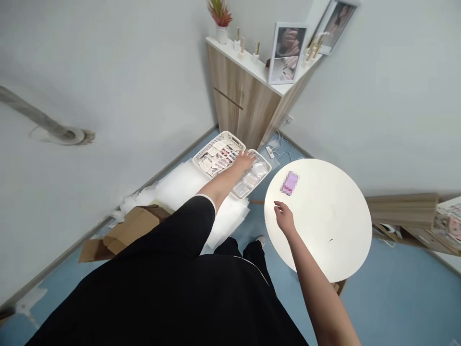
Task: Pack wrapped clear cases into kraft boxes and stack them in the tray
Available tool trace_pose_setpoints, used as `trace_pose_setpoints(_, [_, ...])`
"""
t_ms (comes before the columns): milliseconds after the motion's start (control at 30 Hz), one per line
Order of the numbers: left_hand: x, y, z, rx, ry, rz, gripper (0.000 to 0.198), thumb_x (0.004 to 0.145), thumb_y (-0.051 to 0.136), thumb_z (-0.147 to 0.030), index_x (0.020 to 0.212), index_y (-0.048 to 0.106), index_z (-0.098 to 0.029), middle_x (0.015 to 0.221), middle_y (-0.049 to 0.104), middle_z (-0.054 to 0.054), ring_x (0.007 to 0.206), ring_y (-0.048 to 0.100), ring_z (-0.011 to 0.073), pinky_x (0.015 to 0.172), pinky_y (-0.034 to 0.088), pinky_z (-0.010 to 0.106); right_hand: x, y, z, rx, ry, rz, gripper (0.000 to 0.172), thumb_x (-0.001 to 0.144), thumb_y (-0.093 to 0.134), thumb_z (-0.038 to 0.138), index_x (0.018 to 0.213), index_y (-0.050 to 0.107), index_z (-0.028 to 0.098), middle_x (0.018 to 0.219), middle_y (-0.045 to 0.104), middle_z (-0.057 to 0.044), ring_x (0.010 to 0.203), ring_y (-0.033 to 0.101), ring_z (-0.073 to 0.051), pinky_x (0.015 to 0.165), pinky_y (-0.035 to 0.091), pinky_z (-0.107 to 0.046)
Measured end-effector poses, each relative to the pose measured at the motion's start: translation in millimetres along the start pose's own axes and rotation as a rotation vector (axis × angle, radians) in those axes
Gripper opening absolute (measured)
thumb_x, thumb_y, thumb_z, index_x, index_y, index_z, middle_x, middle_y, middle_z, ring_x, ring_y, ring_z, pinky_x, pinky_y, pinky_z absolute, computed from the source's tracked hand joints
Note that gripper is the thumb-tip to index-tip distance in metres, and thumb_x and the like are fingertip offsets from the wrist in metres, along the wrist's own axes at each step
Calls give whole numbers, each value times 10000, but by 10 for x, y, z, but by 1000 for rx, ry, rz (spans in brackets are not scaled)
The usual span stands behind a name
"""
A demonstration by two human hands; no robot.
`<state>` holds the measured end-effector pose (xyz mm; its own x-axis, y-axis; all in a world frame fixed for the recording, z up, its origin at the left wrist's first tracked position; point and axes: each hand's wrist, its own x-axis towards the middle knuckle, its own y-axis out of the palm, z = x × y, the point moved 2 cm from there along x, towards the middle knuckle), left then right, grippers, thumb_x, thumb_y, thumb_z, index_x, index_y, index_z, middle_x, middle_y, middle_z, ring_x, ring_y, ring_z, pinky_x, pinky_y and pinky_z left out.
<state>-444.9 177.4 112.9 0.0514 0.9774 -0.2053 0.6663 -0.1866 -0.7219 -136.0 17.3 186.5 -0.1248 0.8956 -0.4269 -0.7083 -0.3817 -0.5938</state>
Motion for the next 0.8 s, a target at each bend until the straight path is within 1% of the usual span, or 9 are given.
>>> trace_pose_setpoints(67, [68, -28, 25, 116, 6, 70, 609, 810, 719, -92, 1409, 629, -160, 1553, 503, 205, 1545, 279, 369, 1254, -47, 628, -33, -89, -39, 33, 31, -27, 414, 863, 559, 465, 1196, 722, 280, 1301, 712, -80, 1162, 655, -300, 951, 549, -479])
trace_pose_setpoints(133, [32, -86, -2, 213, -1, 93, 655, 785, 720, -66, 1426, 606, -132, 1545, 504, 216, 1530, 302, 370, 1257, -56, 614, -12, -94, -23, 70, 18, -29, 398, 855, 567, 467, 1163, 730, 275, 1283, 719, -84, 1136, 662, -296, 944, 548, -478])
trace_pose_setpoints(233, [-193, -192, -188, 216, -56, 30, 755, 746, 786, -102, 1467, 562, -126, 1549, 482, 225, 1491, 357, 401, 1261, 66, 615, 90, 9, 91, 173, -32, 11, 380, 835, 599, 474, 1117, 738, 261, 1265, 722, -86, 1119, 666, -278, 996, 525, -482])
trace_pose_setpoints(333, [-572, -173, -585, 5, -117, -21, 872, 739, 860, -243, 1528, 500, -146, 1542, 487, 212, 1383, 505, 379, 1205, 325, 509, 194, 94, 245, 442, -24, 97, 456, 824, 644, 526, 1196, 713, 269, 1297, 701, -82, 1085, 684, -261, 963, 554, -469])
trace_pose_setpoints(433, [-1031, 61, -1164, -350, -71, -24, 874, 803, 834, -396, 1558, 464, -160, 1424, 609, 163, 1189, 653, 284, 1070, 488, 399, 185, -28, 328, 770, -18, 159, 609, 821, 676, 604, 1382, 609, 378, 1477, 594, -32, 1124, 688, -233, 916, 591, -422])
trace_pose_setpoints(533, [-1472, 440, -1816, -613, -8, -11, 779, 887, 746, -458, 1566, 459, -205, 1371, 656, 136, 963, 722, 201, 937, 561, 360, -1, -411, 240, 901, -113, 234, 681, 818, 699, 643, 1451, 541, 448, 1547, 536, 19, 1191, 666, -227, 924, 600, -400])
trace_pose_setpoints(633, [-1786, 834, -2453, -711, 42, -16, 651, 962, 647, -474, 1543, 500, -222, 1427, 632, 135, 988, 728, 196, 931, 567, 345, -299, -955, -62, 871, -183, 228, 712, 804, 759, 599, 1460, 554, 416, 1534, 554, -14, 1206, 657, -263, 900, 610, -414])
trace_pose_setpoints(700, [-1899, 1077, -2842, -738, 67, 20, 611, 985, 610, -468, 1544, 505, -243, 1456, 617, 119, 1051, 718, 205, 962, 560, 353, -494, -1321, -341, 840, -187, 190, 726, 793, 785, 570, 1460, 564, 387, 1513, 573, -46, 1184, 662, -279, 867, 619, -424])
trace_pose_setpoints(800, [-1940, 1408, -3343, -766, 80, 113, 646, 950, 664, -432, 1549, 500, -253, 1474, 599, 120, 1065, 720, 220, 964, 565, 375, -714, -1794, -770, 850, -182, 163, 691, 804, 777, 555, 1439, 582, 366, 1474, 605, -63, 1147, 674, -281, 841, 625, -430])
